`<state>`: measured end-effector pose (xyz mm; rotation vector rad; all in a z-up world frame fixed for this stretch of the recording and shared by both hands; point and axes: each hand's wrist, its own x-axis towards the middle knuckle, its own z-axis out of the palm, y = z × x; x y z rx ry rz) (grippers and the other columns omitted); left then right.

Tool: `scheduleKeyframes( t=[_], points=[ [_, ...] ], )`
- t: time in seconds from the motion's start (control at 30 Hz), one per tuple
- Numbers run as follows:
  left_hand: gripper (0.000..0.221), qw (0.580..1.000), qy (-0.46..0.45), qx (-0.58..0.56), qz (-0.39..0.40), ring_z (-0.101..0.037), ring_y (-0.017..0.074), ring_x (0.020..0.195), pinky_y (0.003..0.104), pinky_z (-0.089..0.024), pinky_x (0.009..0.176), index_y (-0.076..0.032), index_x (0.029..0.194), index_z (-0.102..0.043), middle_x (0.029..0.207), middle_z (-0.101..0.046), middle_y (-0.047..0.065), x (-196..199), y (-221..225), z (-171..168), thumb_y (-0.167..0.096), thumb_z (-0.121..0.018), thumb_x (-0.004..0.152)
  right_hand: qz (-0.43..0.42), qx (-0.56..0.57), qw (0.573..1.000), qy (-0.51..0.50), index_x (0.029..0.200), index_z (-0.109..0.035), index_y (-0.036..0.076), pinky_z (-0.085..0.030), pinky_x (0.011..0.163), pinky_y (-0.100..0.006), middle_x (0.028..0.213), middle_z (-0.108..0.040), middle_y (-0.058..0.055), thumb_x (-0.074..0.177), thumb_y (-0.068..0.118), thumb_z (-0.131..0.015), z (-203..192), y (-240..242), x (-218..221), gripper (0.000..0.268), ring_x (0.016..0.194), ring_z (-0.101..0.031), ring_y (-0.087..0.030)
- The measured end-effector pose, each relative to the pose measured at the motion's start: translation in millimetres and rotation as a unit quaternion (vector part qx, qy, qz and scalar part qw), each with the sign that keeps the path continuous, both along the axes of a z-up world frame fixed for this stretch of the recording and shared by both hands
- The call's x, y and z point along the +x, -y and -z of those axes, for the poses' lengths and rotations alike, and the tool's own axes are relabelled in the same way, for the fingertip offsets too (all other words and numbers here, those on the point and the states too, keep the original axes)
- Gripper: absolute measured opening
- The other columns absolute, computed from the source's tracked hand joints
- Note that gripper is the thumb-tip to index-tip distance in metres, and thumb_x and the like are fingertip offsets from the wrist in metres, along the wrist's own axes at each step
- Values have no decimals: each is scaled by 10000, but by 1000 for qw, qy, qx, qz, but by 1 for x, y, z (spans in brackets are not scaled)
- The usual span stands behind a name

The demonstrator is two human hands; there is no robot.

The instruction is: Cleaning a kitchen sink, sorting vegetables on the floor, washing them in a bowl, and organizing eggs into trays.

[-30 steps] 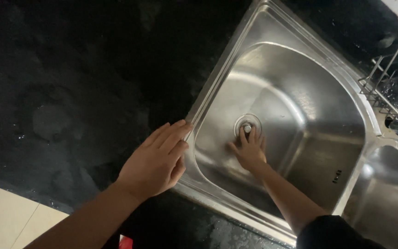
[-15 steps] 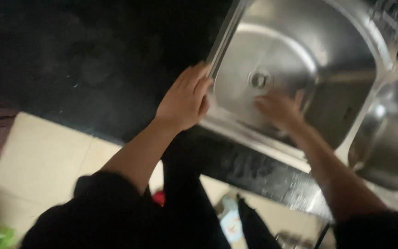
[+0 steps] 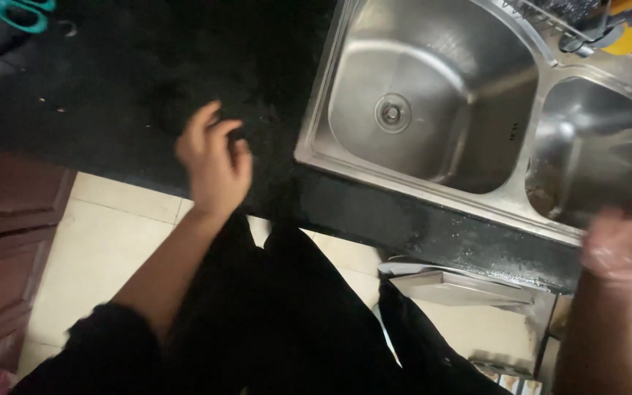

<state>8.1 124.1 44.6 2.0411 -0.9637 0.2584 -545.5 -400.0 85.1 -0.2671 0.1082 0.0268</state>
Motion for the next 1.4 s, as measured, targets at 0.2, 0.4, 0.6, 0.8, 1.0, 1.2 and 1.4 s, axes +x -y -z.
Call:
scheduleKeyframes(
  t=[0.2,0.4,0.6,0.8,1.0,1.2,1.4],
  points=[
    [356,991,12,55,-122,-486,423,1394,587,-304,1126,-67,1284,-662,1519,-472,211,30,-131,5,-67,-676,928,-165,-928,33,-332,1367,-735,221,-615,910,-415,1409,-724,5,932,460,-743,-43,-120,159,496,1112,-745,-248],
    [182,958,108,150,-218,-504,441,1344,595,-324,960,67,1187,-646,1450,-494,296,51,-218,8,39,-660,1008,104,-913,394,12,1072,-788,81,-435,1032,-447,1119,-760,-76,933,43,-786,-169,-284,316,144,1105,-657,-245],
    [188,952,58,177,-245,-450,450,1357,635,-320,1031,86,1221,-634,1486,-445,288,62,-240,7,56,-696,1045,-42,-867,451,210,1149,-771,268,-341,950,-400,1008,-629,27,971,234,-751,-240,-346,370,183,942,-581,-180],
    [204,955,40,176,-235,-435,497,1237,612,-302,995,98,1224,-614,1464,-417,317,77,-234,12,-42,-631,1076,-27,-897,431,97,1039,-826,264,-362,959,-407,1037,-682,39,903,315,-811,-202,-349,375,146,1035,-605,-185],
    [294,984,58,96,-141,-530,442,1332,660,-324,1043,-45,1276,-658,1542,-424,174,112,-199,-15,-92,-664,986,46,-932,337,-126,760,-638,198,-412,964,-420,1044,-746,53,816,166,-819,-55,-329,282,192,977,-596,-225],
    [309,995,71,65,-5,-541,463,1349,562,-386,1198,2,1229,-709,1505,-483,270,140,-152,-35,-138,-710,954,-49,-826,283,-485,840,-898,244,-397,1150,-533,1782,-242,-121,731,447,-893,17,-370,119,231,1519,-292,-389],
    [326,990,-3,107,96,-508,384,1369,676,-330,1118,-116,1202,-701,1565,-448,176,141,-92,4,-147,-716,878,-214,-650,253,-684,1637,-184,550,-269,1205,-613,1802,1,-164,804,689,-799,15,-460,71,1046,1609,-87,-413]
  ],
)
